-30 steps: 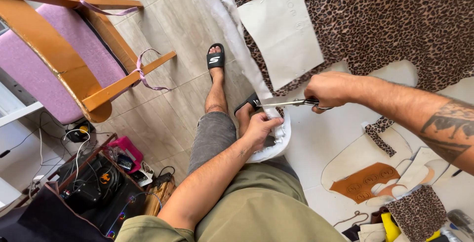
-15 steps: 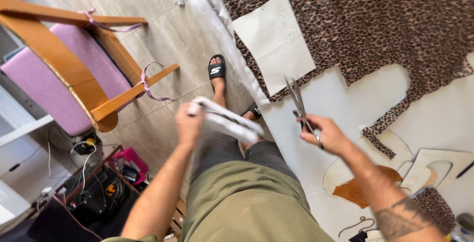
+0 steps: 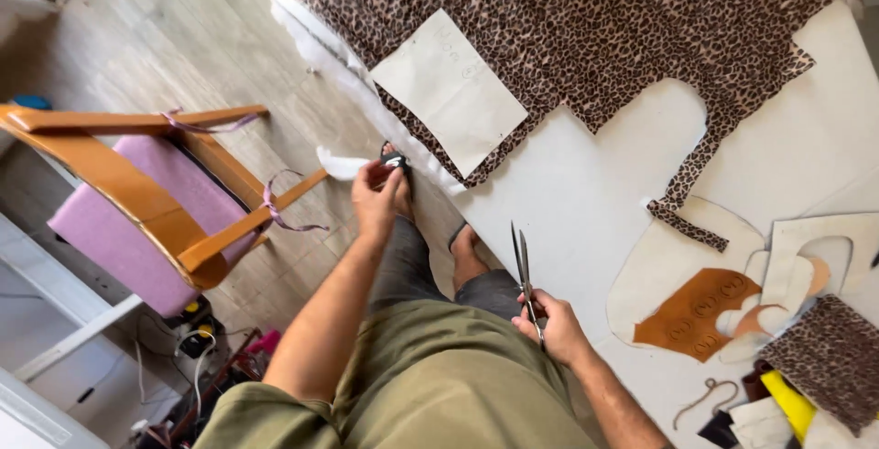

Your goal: Cutting leopard-print fabric and leather pieces using paper patterns and scissors on a workshop table.

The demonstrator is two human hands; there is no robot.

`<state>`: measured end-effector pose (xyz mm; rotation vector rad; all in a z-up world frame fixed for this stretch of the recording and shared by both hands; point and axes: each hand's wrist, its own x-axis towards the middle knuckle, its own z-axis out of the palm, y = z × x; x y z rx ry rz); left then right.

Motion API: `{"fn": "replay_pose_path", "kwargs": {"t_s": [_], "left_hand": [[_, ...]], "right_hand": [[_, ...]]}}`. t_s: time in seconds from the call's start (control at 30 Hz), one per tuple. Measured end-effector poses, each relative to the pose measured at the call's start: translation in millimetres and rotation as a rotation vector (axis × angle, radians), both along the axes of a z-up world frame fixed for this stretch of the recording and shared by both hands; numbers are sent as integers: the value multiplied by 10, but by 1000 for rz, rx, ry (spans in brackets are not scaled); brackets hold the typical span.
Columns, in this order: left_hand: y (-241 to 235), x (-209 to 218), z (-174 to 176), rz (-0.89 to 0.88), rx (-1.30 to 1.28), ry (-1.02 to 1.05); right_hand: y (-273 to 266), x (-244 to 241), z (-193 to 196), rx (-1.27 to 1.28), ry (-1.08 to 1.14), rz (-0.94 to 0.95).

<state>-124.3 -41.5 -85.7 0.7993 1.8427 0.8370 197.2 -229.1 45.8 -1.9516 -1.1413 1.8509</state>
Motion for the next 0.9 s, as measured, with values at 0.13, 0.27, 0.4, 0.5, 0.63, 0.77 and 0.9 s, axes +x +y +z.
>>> {"fn": "replay_pose_path", "kwargs": {"t_s": [0.13, 0.27, 0.4, 0.5, 0.63, 0.77, 0.9], "left_hand": [[296, 347, -160, 240, 14, -359], [375, 301, -480, 163, -176, -491], [637, 409, 425, 85, -327, -584], [652, 377, 408, 44, -475, -601], [483, 292, 202, 61, -560, -638], [428, 307, 77, 15, -591, -713], [278, 193, -416, 3, -622, -806]], "right_hand": [[-14, -145, -238, 87, 63, -160], [40, -520, -509, 164, 128, -317], [155, -1229, -504, 161, 237, -648], [165, -1710, -651, 179, 213, -765], [118, -2273, -564, 177, 195, -929], [147, -2425, -540, 145, 228, -944], [250, -2457, -588, 142, 244, -973]]}}
